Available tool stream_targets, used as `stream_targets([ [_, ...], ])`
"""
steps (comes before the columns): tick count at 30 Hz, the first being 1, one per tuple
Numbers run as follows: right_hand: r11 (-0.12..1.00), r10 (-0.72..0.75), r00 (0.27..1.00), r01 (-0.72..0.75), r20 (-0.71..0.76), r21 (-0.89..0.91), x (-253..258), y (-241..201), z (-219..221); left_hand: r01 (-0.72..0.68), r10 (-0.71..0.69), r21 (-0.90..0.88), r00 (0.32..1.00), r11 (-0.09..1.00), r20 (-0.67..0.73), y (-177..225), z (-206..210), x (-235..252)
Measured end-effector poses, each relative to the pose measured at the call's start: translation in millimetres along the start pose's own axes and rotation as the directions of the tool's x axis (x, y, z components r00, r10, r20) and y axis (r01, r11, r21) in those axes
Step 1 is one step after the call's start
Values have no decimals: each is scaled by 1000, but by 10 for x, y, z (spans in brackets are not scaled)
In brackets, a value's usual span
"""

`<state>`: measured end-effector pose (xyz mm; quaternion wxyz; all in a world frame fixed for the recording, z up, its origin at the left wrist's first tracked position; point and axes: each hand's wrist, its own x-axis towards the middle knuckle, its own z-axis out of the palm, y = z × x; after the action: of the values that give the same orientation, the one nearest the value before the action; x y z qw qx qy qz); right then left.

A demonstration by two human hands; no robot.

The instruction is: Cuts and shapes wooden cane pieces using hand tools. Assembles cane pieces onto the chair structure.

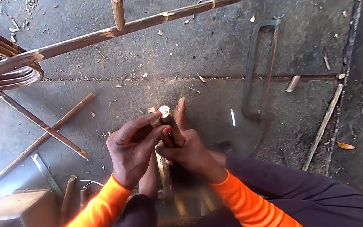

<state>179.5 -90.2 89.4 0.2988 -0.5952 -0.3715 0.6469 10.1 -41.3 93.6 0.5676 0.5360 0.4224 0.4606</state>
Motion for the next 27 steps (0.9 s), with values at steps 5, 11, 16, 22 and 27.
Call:
stream_targets([
  [5,992,-55,994,44,96,120,6,61,-50,5,-5,15,999,1000,39,-4,-21,43],
  [11,993,-10,988,-9,156,119,39,82,-90,5,-5,-4,997,1000,83,-61,-43,43],
  [16,997,-57,996,53,69,50,16,130,-32,-5,4,14,995,1000,103,-80,-68,47],
  [22,998,17,998,-20,56,62,11,135,-26,22,-25,18,990,1000,136,-129,-100,59],
  [27,911,-24,995,-18,-97,-412,211,212,-249,-16,-73,281,950,959,303,-80,-267,288],
])
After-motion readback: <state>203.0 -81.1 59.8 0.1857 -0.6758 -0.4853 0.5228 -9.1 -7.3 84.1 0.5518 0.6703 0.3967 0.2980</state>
